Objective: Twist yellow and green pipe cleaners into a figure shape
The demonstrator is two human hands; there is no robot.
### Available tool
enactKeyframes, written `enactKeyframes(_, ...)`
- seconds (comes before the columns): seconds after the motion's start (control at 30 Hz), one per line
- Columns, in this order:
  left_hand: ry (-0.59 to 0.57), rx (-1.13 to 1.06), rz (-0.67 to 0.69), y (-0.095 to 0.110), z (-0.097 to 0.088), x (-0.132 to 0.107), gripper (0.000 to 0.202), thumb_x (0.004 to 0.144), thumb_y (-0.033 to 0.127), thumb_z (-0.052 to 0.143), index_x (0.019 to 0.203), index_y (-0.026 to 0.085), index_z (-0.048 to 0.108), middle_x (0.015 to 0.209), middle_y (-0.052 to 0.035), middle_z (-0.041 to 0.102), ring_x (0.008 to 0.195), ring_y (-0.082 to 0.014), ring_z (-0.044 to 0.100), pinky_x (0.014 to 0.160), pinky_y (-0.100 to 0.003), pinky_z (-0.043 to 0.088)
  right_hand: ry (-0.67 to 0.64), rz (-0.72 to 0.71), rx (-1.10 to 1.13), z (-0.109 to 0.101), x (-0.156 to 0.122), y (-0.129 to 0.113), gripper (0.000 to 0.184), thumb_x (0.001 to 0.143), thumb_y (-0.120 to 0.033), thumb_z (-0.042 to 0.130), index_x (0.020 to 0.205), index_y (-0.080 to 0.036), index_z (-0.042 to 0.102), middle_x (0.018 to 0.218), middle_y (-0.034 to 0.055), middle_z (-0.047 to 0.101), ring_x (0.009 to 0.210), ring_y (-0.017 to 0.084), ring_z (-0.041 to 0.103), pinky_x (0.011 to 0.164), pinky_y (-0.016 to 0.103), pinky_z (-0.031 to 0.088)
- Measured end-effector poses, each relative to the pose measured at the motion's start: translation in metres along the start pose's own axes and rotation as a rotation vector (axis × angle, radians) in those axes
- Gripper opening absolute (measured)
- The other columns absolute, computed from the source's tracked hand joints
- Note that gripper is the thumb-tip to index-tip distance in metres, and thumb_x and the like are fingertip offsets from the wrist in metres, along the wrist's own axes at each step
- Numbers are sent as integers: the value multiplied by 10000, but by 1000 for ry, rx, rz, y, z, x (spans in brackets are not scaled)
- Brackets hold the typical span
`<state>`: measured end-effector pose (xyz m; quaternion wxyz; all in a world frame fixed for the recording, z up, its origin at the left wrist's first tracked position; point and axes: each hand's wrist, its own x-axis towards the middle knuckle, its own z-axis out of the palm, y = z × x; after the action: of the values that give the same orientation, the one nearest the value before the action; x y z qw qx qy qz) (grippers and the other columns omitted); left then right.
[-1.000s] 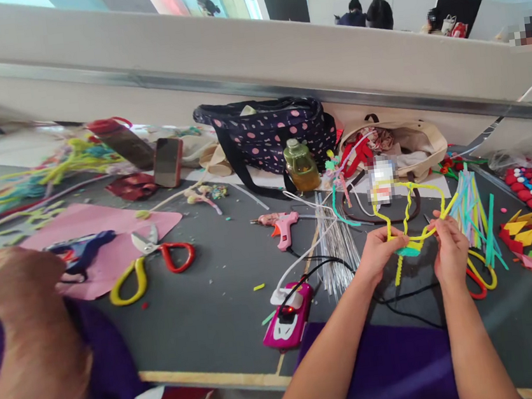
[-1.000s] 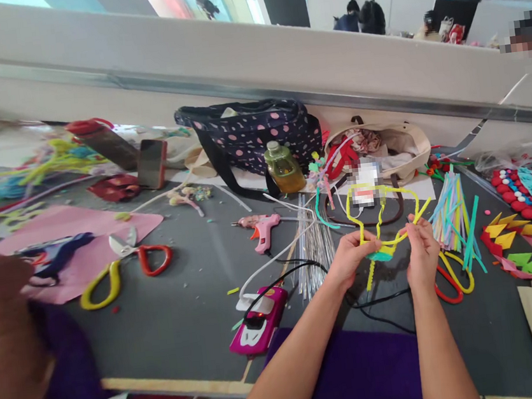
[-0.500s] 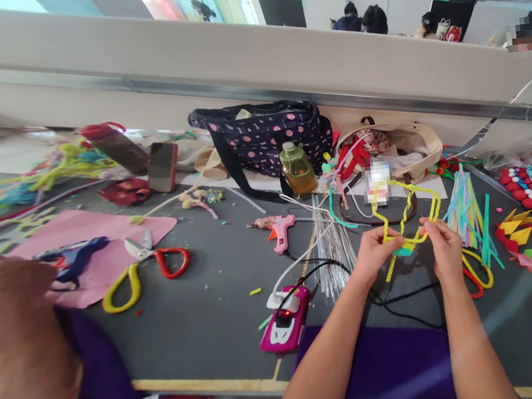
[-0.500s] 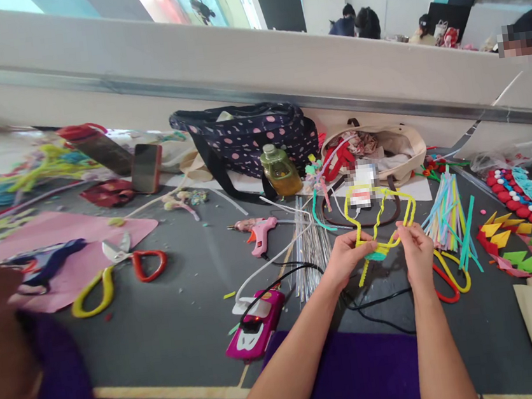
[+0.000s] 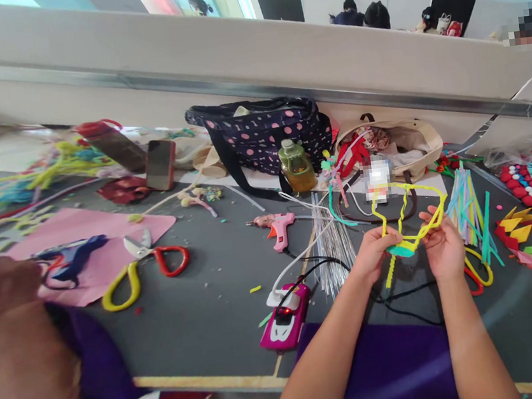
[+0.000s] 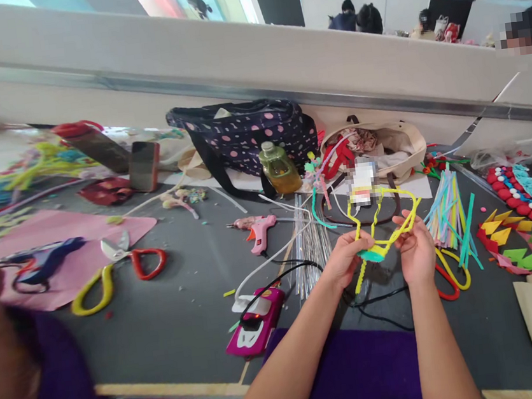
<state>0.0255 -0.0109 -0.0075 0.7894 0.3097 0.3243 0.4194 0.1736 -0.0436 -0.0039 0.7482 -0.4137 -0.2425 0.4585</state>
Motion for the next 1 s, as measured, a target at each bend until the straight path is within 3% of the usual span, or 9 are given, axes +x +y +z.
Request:
enactKeyframes(0.1,-15,-9,-31,-1,0,0,215,527,239,807,630,126,656,563,-5,618,488,-115,563,502,-246,477,-45,25,3,-3,0,-1,252,765,-375,619,945,-207,673,934,65,704,654,121,563,448,206,349)
enactKeyframes(0.23,-42,-6,-67,-1,-1,0,209,534,241,800,626,128,650,547,-9,616,461,-114,547,474,-249,478,-70,30,86,-3,1,-4,211,715,-392,729,815,-226,646,805,6,609,608,93,477,423,191,301)
enactKeyframes(0.47,-102,-1,-97,1,1,-4,248,499,235,841,614,127,649,536,5,596,456,-88,528,490,-221,456,-112,60,101,-4,5,-4,262,673,-373,783,739,-235,571,684,-46,450,519,76,328,383,191,266)
enactKeyframes(0.6,-78,-52,-19,3,5,-6,255,506,240,850,618,131,649,548,15,589,474,-78,524,502,-207,438,-22,60,120,-10,8,3,271,660,-348,801,745,-217,580,687,-48,480,513,60,351,390,182,274)
enactKeyframes(0.8,83,-75,143,2,7,-3,265,541,266,849,665,140,651,617,14,621,537,-84,542,570,-226,459,45,-15,101,-6,7,7,264,671,-348,798,763,-210,593,732,-35,545,523,54,407,418,184,319)
enactKeyframes(1.0,93,-65,167,-1,6,-2,257,548,265,846,678,144,661,627,16,630,556,-85,547,580,-221,434,-70,-18,-78,9,-6,7,287,652,-384,798,827,-212,650,828,14,646,605,97,544,524,232,448)
